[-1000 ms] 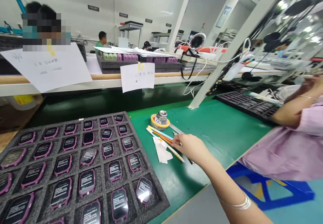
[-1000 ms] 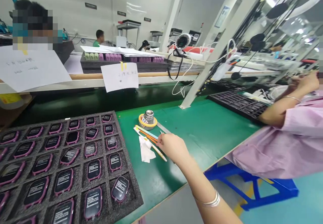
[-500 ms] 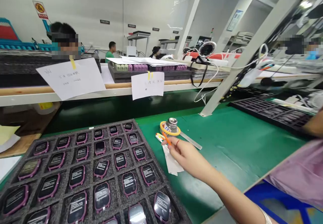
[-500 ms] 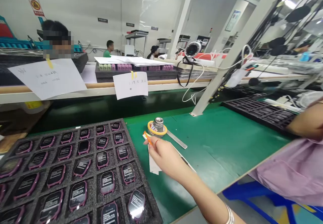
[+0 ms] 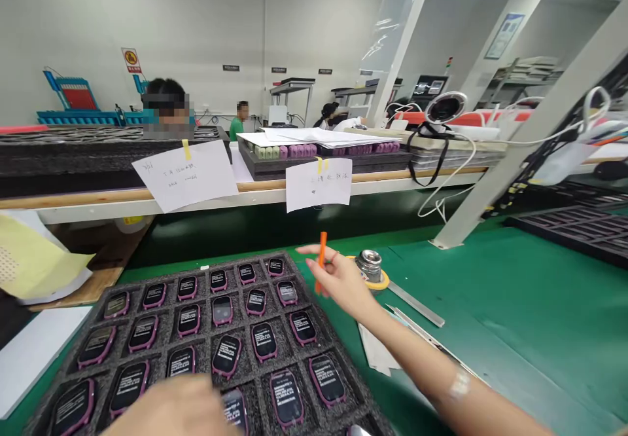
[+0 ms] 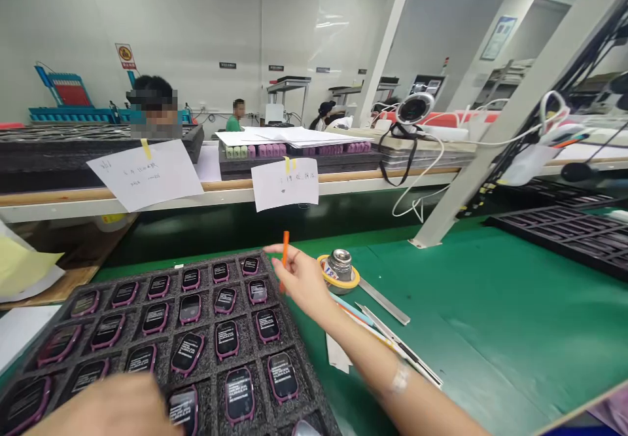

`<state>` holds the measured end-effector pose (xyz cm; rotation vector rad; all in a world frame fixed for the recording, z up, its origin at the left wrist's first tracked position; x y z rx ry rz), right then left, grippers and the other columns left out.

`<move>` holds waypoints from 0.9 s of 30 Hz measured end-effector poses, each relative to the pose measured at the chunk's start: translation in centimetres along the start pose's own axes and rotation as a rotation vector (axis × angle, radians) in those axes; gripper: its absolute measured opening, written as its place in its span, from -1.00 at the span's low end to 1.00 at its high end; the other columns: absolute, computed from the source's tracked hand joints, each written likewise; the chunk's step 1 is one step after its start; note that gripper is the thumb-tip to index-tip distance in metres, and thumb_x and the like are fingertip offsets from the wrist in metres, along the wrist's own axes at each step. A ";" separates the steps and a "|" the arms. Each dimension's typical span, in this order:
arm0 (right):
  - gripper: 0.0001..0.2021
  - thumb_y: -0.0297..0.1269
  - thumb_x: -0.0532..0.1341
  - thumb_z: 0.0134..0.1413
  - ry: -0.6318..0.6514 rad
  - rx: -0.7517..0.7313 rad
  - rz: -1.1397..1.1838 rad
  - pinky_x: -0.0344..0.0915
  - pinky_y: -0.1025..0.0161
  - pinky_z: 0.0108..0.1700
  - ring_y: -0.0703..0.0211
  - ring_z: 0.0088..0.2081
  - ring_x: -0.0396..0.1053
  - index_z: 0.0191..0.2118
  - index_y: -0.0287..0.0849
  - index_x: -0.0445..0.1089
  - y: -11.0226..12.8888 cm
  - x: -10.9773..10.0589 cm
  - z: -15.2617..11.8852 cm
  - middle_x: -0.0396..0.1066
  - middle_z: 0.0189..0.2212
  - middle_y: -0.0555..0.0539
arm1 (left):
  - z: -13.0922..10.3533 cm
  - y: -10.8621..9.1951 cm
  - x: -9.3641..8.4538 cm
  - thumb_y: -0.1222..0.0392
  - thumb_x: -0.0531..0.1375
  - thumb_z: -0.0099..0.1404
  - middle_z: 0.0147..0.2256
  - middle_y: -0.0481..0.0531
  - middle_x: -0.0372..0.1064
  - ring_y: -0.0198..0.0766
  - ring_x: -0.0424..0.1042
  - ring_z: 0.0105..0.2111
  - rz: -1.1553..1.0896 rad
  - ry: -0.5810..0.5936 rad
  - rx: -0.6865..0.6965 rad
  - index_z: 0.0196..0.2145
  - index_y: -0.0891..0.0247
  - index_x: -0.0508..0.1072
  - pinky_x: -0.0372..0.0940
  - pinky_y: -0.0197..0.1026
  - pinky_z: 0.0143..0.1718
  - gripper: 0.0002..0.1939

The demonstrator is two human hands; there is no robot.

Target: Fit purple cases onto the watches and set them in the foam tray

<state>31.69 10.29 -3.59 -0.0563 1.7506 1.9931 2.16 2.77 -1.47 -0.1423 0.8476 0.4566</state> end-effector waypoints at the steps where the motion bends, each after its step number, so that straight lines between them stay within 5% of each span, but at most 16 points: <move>1: -0.76 -0.15 0.19 0.33 -0.003 0.029 0.092 0.34 0.30 -0.45 0.33 -0.58 0.30 -0.08 -0.23 0.41 -0.4 1.2 1.2 0.38 -0.49 0.09 | 2.0 0.5 1.0 0.09 0.17 0.41 -0.10 0.04 0.50 -0.22 0.48 -0.20 -0.020 0.055 0.023 -0.11 0.05 0.53 0.43 -0.15 -0.16 -0.83; 2: -0.73 -0.13 0.17 0.36 -0.019 0.059 0.183 0.40 0.28 -0.41 0.31 -0.50 0.38 -0.05 -0.24 0.40 -0.9 2.4 2.4 0.43 -0.40 0.04 | 4.1 0.9 2.6 0.14 0.18 0.39 -0.20 0.01 0.52 -0.23 0.48 -0.25 -0.054 0.147 0.057 -0.18 0.06 0.56 0.41 -0.17 -0.17 -0.86; 3: -0.72 -0.13 0.18 0.36 -0.039 0.092 0.266 0.45 0.24 -0.34 0.26 -0.41 0.44 -0.03 -0.24 0.40 -1.6 3.4 3.5 0.46 -0.30 -0.02 | 5.9 1.4 5.3 0.21 0.18 0.38 -0.24 0.03 0.52 -0.20 0.48 -0.24 -0.120 0.363 0.077 -0.20 0.11 0.56 0.40 -0.13 -0.14 -0.86; 4: -0.73 -0.14 0.19 0.35 -0.068 0.123 0.338 0.47 0.20 -0.28 0.22 -0.33 0.47 -0.01 -0.24 0.40 -2.3 4.3 4.5 0.47 -0.22 -0.06 | 7.9 2.2 6.9 0.25 0.17 0.38 -0.22 0.05 0.53 -0.16 0.48 -0.19 -0.132 0.420 0.076 -0.21 0.15 0.56 0.39 -0.09 -0.10 -0.85; 7: -0.72 -0.17 0.21 0.33 -0.153 0.194 0.506 0.49 0.11 -0.18 0.13 -0.19 0.49 0.03 -0.23 0.38 -4.4 5.9 6.6 0.45 -0.09 -0.11 | 12.6 4.4 11.2 0.21 0.14 0.42 -0.05 0.14 0.50 -0.06 0.46 -0.03 -0.132 0.452 0.032 -0.04 0.23 0.51 0.36 0.02 0.00 -0.78; 11: -0.73 -0.17 0.22 0.33 -0.210 0.220 0.634 0.49 0.15 -0.22 0.15 -0.22 0.49 0.01 -0.23 0.39 -6.0 6.3 7.4 0.46 -0.11 -0.10 | 14.1 5.7 15.3 0.11 0.18 0.42 0.04 0.13 0.43 -0.08 0.45 -0.01 -0.156 0.477 0.019 0.01 0.25 0.46 0.39 0.09 0.01 -0.73; 15: -0.73 -0.16 0.21 0.34 -0.223 0.208 0.679 0.49 0.16 -0.24 0.17 -0.25 0.48 0.00 -0.23 0.40 -6.6 6.5 7.5 0.46 -0.14 -0.09 | 13.7 6.3 16.4 0.04 0.19 0.40 0.03 0.13 0.42 -0.07 0.45 -0.02 -0.157 0.486 0.027 0.01 0.25 0.45 0.38 0.11 0.01 -0.69; 27: -0.73 -0.16 0.21 0.34 -0.190 0.171 0.591 0.48 0.12 -0.19 0.14 -0.21 0.49 0.01 -0.23 0.39 -7.2 6.5 8.0 0.46 -0.11 -0.10 | 13.5 8.2 16.1 0.08 0.20 0.40 0.01 0.12 0.43 -0.07 0.43 0.01 -0.321 0.417 -0.040 0.04 0.23 0.44 0.35 0.12 0.04 -0.69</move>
Point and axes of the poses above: each hand's wrist, its own z-axis towards the middle knuckle, its own x-axis out of the palm, y = z × x, the point moved 8 cm from there along z, towards the middle knuckle
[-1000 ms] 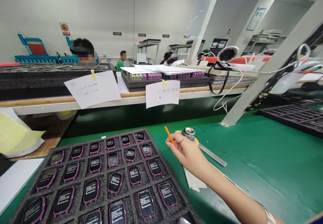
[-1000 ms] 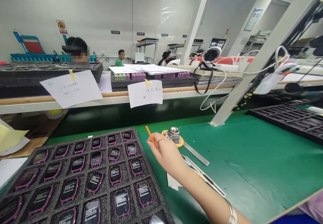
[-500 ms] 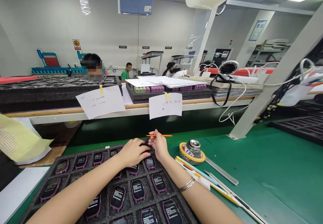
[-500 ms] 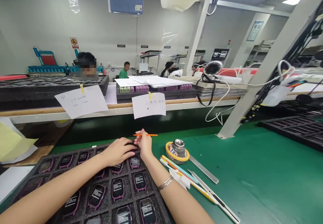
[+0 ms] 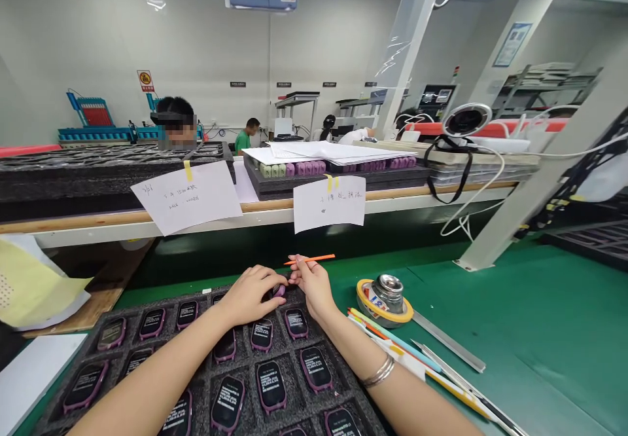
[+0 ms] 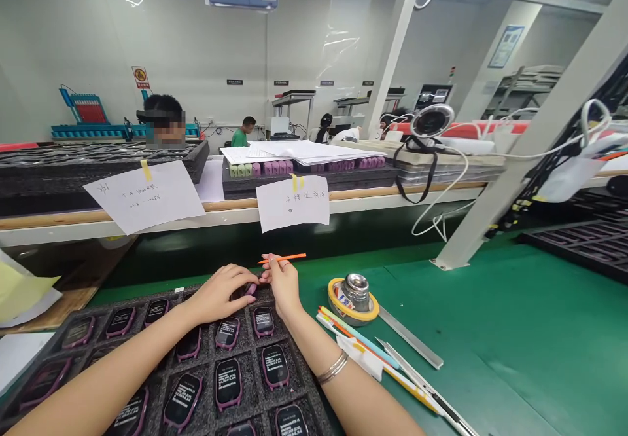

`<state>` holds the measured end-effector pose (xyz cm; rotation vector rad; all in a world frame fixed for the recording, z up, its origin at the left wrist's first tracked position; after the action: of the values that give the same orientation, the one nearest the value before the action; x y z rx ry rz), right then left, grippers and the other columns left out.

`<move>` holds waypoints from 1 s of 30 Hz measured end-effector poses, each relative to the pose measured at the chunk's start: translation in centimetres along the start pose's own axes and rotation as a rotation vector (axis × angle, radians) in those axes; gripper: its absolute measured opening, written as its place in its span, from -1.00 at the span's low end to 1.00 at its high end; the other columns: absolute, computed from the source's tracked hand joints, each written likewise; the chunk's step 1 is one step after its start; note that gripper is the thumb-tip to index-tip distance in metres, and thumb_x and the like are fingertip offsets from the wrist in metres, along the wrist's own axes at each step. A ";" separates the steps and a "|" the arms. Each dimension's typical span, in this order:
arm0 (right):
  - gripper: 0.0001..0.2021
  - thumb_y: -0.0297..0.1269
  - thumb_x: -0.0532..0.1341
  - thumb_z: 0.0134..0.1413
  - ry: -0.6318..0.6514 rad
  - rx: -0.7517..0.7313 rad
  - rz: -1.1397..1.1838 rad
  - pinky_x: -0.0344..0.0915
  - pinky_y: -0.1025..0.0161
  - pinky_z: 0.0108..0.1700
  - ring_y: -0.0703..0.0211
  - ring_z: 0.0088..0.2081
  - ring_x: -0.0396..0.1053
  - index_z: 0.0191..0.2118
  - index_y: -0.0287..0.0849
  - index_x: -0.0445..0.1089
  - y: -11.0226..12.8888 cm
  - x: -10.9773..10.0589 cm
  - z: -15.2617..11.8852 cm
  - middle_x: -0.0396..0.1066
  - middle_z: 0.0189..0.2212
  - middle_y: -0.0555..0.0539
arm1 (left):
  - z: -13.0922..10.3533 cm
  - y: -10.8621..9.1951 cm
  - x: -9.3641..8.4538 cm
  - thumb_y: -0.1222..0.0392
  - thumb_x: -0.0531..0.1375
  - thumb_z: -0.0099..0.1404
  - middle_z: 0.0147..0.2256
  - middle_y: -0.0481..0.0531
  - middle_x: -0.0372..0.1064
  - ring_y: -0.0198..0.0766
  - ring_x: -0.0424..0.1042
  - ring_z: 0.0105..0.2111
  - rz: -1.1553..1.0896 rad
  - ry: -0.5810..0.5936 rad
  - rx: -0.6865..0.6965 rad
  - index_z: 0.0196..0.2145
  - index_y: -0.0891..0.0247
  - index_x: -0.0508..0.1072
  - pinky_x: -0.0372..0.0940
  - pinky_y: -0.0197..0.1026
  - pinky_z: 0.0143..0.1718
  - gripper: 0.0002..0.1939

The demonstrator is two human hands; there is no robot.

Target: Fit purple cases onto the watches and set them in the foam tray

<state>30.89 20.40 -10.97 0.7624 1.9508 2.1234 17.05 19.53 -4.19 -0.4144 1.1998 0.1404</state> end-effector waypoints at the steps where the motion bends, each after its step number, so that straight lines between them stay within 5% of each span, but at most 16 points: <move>1: -0.73 -0.15 0.21 0.34 0.003 -0.001 -0.017 0.48 0.13 -0.19 0.15 -0.22 0.49 0.01 -0.23 0.40 0.0 0.1 0.0 0.46 -0.12 -0.10 | -0.2 0.2 0.0 0.10 0.19 0.41 0.01 0.12 0.44 -0.07 0.43 0.01 -0.028 -0.018 -0.010 0.05 0.23 0.43 0.34 0.12 0.05 -0.69; 18: -0.76 -0.18 0.22 0.34 0.021 -0.113 -0.417 0.49 0.16 -0.23 0.18 -0.26 0.49 -0.02 -0.23 0.41 1.0 0.5 -0.5 0.47 -0.15 -0.08 | -0.1 2.1 1.3 0.06 0.21 0.39 0.05 0.14 0.40 -0.06 0.45 -0.02 -0.171 -0.150 -0.199 0.07 0.25 0.40 0.39 0.11 0.00 -0.64; 30: -0.75 -0.18 0.21 0.34 0.050 -0.163 -0.504 0.49 0.15 -0.22 0.18 -0.25 0.49 -0.01 -0.23 0.40 1.0 0.6 -0.5 0.47 -0.15 -0.08 | -0.2 2.0 1.3 0.06 0.21 0.39 0.06 0.15 0.40 -0.06 0.44 0.00 -0.159 -0.153 -0.184 0.07 0.25 0.41 0.39 0.12 0.01 -0.65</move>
<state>30.35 20.06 -9.88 0.1612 1.7285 1.9630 16.73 21.15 -5.94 -0.6475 1.0024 0.1432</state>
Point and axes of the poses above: each hand's wrist, its own z-axis towards the middle knuckle, its own x-axis out of the palm, y = z × x, the point moved 8 cm from there along z, towards the middle knuckle
